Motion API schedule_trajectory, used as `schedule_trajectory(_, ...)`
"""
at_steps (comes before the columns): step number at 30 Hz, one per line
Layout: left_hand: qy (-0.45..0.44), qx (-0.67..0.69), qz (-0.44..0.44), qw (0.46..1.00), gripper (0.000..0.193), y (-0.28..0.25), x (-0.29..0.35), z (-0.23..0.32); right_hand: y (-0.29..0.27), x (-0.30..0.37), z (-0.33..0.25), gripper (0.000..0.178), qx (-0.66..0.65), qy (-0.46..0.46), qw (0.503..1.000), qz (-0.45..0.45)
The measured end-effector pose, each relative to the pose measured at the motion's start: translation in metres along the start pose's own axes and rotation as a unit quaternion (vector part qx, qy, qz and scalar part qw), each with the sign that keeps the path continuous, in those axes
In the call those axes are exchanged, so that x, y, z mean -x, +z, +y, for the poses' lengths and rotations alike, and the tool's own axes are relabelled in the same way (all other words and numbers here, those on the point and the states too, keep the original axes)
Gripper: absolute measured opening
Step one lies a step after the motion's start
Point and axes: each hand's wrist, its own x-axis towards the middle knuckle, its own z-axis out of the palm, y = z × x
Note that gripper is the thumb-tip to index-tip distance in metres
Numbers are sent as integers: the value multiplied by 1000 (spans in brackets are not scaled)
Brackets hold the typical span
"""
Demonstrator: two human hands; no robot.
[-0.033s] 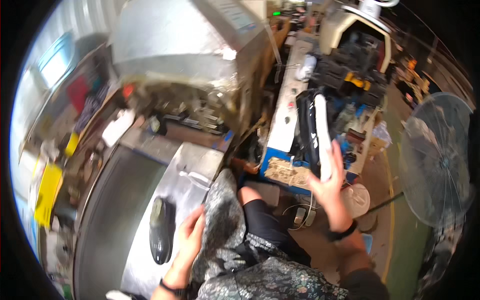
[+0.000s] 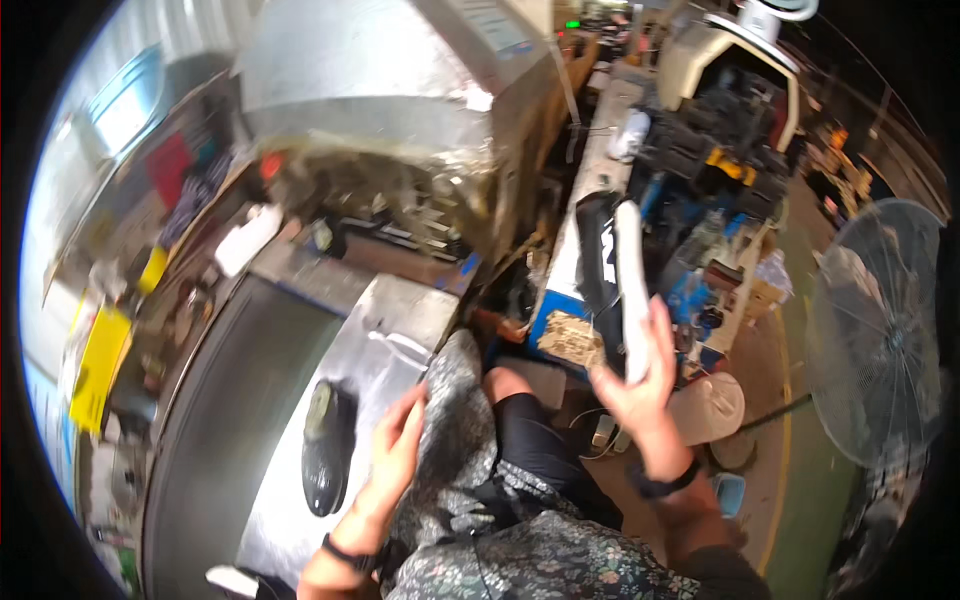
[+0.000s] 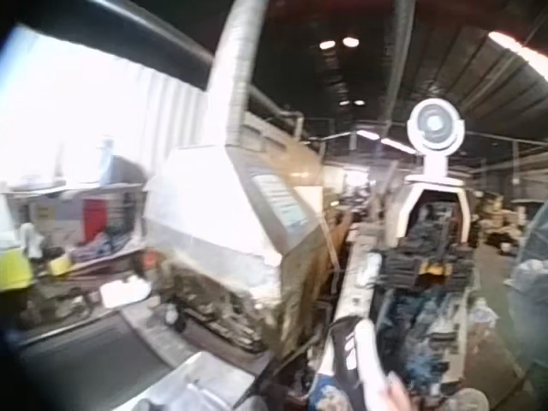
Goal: The person picks up a shoe from the conveyor belt, fits it onto a machine to be pressed, and then removes it. They press a sole onto the bottom of the shoe by hand, smoothing the edges, and place it back onto the conveyor belt.
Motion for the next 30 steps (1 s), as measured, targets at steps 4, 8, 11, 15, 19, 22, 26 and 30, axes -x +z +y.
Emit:
schedule_trajectory(4, -145, 442, 57, 883, 73, 35, -54, 9, 58, 43, -95, 101, -195, 10, 963, -186)
schedule_trajectory(8, -228, 497, -31, 837, 37, -17, -36, -65, 88, 39, -98, 61, -364, 62, 887, -278)
schedule_trajectory(11, -261, 509, -35, 820, 33, -11, -3, -62, 134, 22, -89, 48, -494, 214, 789, -296)
schedule_trajectory(15, -308, 565, -110, 757, 31, -4, -13, -58, 169, 14, -99, 48, -505, 172, 774, -340)
schedule_trajectory(19, -289, 421, -68, 857, 35, -6, -17, -39, 170, 19, -110, 37, -387, 96, 871, -286)
schedule_trajectory(22, -204, 342, -77, 914, 52, -2, -27, -25, 161, 21, -103, 35, -396, 169, 855, -288)
schedule_trajectory(26, -78, -106, -174, 976, 58, 5, -12, -14, 123, -10, -46, 41, -694, 422, 465, -354)
schedule_trajectory(30, 146, -76, -155, 974, 56, -21, 14, 13, 59, 7, -11, 50, -447, 582, 490, -470)
